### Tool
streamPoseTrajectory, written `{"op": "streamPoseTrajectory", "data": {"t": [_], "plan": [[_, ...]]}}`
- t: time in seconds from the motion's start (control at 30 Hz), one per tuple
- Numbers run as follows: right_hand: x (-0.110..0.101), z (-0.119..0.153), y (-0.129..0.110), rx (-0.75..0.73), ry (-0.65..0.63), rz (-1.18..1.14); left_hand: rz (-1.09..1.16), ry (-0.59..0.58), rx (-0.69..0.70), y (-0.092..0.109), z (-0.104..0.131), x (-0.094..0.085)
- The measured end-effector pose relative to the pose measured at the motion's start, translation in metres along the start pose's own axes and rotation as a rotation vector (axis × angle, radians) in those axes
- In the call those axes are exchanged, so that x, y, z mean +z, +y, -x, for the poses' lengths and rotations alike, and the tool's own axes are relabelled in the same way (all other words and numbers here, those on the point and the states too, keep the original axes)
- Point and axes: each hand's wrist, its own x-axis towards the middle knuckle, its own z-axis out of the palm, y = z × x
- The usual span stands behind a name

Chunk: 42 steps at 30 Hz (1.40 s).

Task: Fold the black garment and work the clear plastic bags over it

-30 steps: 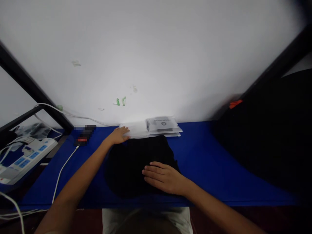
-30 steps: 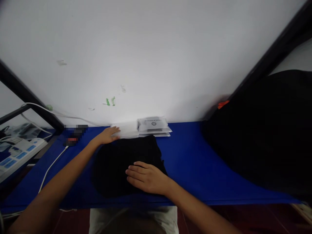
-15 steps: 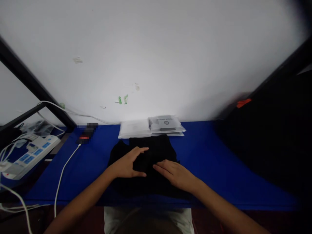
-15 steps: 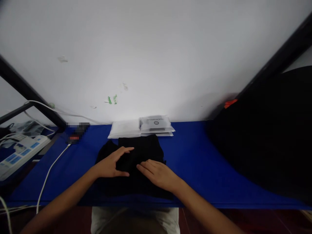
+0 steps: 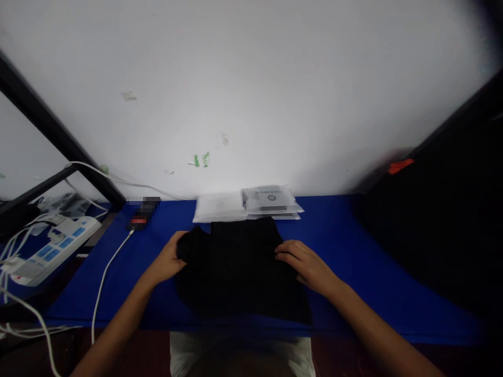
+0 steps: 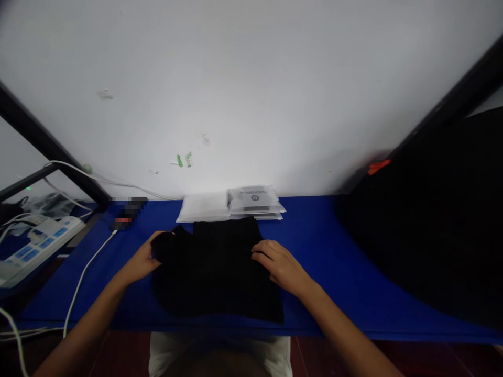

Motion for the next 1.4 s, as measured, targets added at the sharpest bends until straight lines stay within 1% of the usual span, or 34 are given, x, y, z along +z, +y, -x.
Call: {"op": "streamPoseTrajectory", "data": {"t": [0.1, 0.17, 0.23, 0.27, 0.3, 0.33, 0.37, 0.43, 0.5, 0.53, 0.6, 0.73, 0.83, 0.93, 1.03, 1.13, 1.2, 1.27, 1.33, 1.4], "plan": [[-0.002, 0.007, 0.005, 0.059, -0.057, -0.02, -0.059, 0.052, -0.045, -0.03, 0.001, -0.014], [-0.004, 0.011, 0.007, 0.084, -0.074, -0.065, -0.115, 0.115, -0.072, -0.039, 0.002, -0.021], [-0.008, 0.012, 0.007, 0.102, -0.043, -0.139, -0.166, 0.243, -0.097, -0.036, 0.001, -0.024], [-0.01, 0.011, 0.006, 0.107, -0.023, -0.185, -0.187, 0.296, -0.087, -0.03, 0.0, -0.024], [-0.012, 0.011, 0.005, 0.114, -0.01, -0.229, -0.201, 0.317, -0.056, -0.022, -0.001, -0.023], [-0.013, 0.009, 0.003, 0.126, -0.011, -0.264, -0.208, 0.294, -0.007, -0.012, -0.002, -0.021], [-0.014, 0.008, 0.001, 0.141, -0.028, -0.286, -0.21, 0.228, 0.053, -0.003, -0.004, -0.019], [-0.016, 0.005, -0.002, 0.176, -0.091, -0.29, -0.218, 0.03, 0.164, 0.011, -0.008, -0.013], [-0.015, 0.003, -0.005, 0.208, -0.145, -0.27, -0.251, -0.121, 0.219, 0.019, -0.012, -0.007], [-0.014, 0.003, -0.005, 0.221, -0.156, -0.266, -0.272, -0.164, 0.227, 0.02, -0.014, -0.004], [-0.012, 0.002, -0.006, 0.259, -0.15, -0.28, -0.304, -0.208, 0.226, 0.021, -0.018, 0.001], [-0.01, -0.003, -0.003, 0.341, -0.113, -0.35, -0.281, -0.231, 0.247, 0.024, -0.026, 0.011], [-0.01, -0.007, -0.001, 0.399, -0.1, -0.4, -0.249, -0.21, 0.268, 0.029, -0.033, 0.016], [-0.01, -0.01, 0.001, 0.444, -0.104, -0.421, -0.196, -0.182, 0.265, 0.028, -0.038, 0.019], [-0.011, -0.01, 0.002, 0.45, -0.169, -0.429, -0.15, -0.146, 0.23, 0.022, -0.043, 0.023], [-0.011, -0.011, 0.002, 0.472, -0.239, -0.434, -0.185, -0.099, 0.165, 0.017, -0.047, 0.027], [-0.009, -0.012, 0.004, 0.507, -0.23, -0.426, -0.253, -0.058, 0.12, 0.018, -0.049, 0.028], [-0.006, -0.013, 0.005, 0.538, -0.201, -0.421, -0.274, -0.034, 0.117, 0.021, -0.05, 0.028], [-0.005, -0.014, 0.006, 0.553, -0.193, -0.424, -0.235, -0.074, 0.172, 0.026, -0.047, 0.026], [-0.006, -0.015, 0.006, 0.559, -0.203, -0.431, -0.201, -0.18, 0.251, 0.031, -0.044, 0.024]]}}
